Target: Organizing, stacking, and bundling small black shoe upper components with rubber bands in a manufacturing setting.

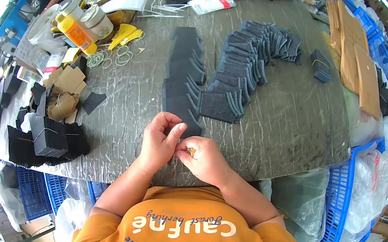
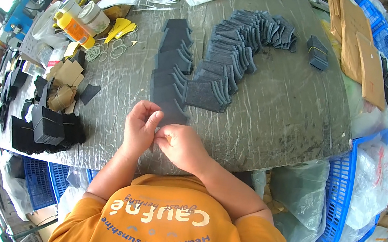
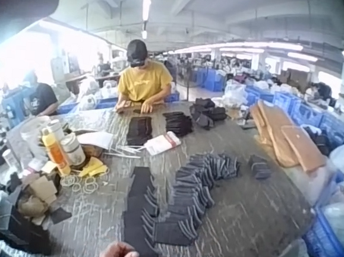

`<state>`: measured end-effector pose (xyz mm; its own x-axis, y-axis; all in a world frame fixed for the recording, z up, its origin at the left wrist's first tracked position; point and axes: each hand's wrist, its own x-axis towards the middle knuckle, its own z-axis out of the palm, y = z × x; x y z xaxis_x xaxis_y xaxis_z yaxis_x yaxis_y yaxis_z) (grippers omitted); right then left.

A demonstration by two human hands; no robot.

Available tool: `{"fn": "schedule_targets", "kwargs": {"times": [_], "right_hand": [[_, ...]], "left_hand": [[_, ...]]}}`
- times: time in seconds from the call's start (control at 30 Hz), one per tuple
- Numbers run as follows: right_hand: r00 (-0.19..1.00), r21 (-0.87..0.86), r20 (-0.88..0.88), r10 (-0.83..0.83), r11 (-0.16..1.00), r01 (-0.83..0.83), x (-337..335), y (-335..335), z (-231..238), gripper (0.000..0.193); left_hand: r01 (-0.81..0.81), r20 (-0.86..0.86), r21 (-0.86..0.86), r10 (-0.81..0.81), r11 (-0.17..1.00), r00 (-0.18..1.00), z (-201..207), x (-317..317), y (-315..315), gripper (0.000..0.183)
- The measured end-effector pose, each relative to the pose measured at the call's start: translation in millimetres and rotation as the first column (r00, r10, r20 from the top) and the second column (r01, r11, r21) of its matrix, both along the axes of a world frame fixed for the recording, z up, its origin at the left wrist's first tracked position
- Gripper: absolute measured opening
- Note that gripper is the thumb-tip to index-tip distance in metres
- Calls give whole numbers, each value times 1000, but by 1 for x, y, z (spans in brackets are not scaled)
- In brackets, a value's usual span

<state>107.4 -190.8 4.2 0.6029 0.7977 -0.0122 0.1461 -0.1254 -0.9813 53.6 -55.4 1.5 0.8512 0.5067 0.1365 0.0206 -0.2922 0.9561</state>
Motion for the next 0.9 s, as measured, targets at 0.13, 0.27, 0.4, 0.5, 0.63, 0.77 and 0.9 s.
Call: {"fn": "schedule_targets", "kwargs": {"times": [0.13, 0.27, 0.4, 0.5, 0.63, 0.77, 0.9], "right_hand": [[958, -5, -267, 103, 994, -109, 3, -3, 8, 7], [858, 92, -483, 174, 985, -147, 3, -3, -4, 6], [723, 218, -668, 177, 975, -38, 3, -8, -5, 7], [668, 246, -719, 192, 969, -13, 3, -11, -10, 10], [541, 230, -824, 166, 972, 52, 3, -14, -15, 12], [400, 301, -891, 214, 938, 171, -1, -12, -23, 15], [421, 312, -893, 158, 892, 328, -3, -10, -17, 13]], "left_hand": [[94, -23, -200, -101, 975, 995, -1, -7, 2, 15], [208, 42, -593, -229, 778, 973, -5, -12, 1, 16], [269, 128, -738, -264, 618, 956, -1, -15, 3, 15], [368, 90, -572, -389, 733, 917, -7, -16, 9, 16], [342, -17, -231, -355, 911, 935, -2, -16, 10, 23], [425, 47, 307, -460, 851, 887, 19, -15, 15, 18], [455, 77, 355, -511, 816, 856, 22, -19, 23, 20]]}}
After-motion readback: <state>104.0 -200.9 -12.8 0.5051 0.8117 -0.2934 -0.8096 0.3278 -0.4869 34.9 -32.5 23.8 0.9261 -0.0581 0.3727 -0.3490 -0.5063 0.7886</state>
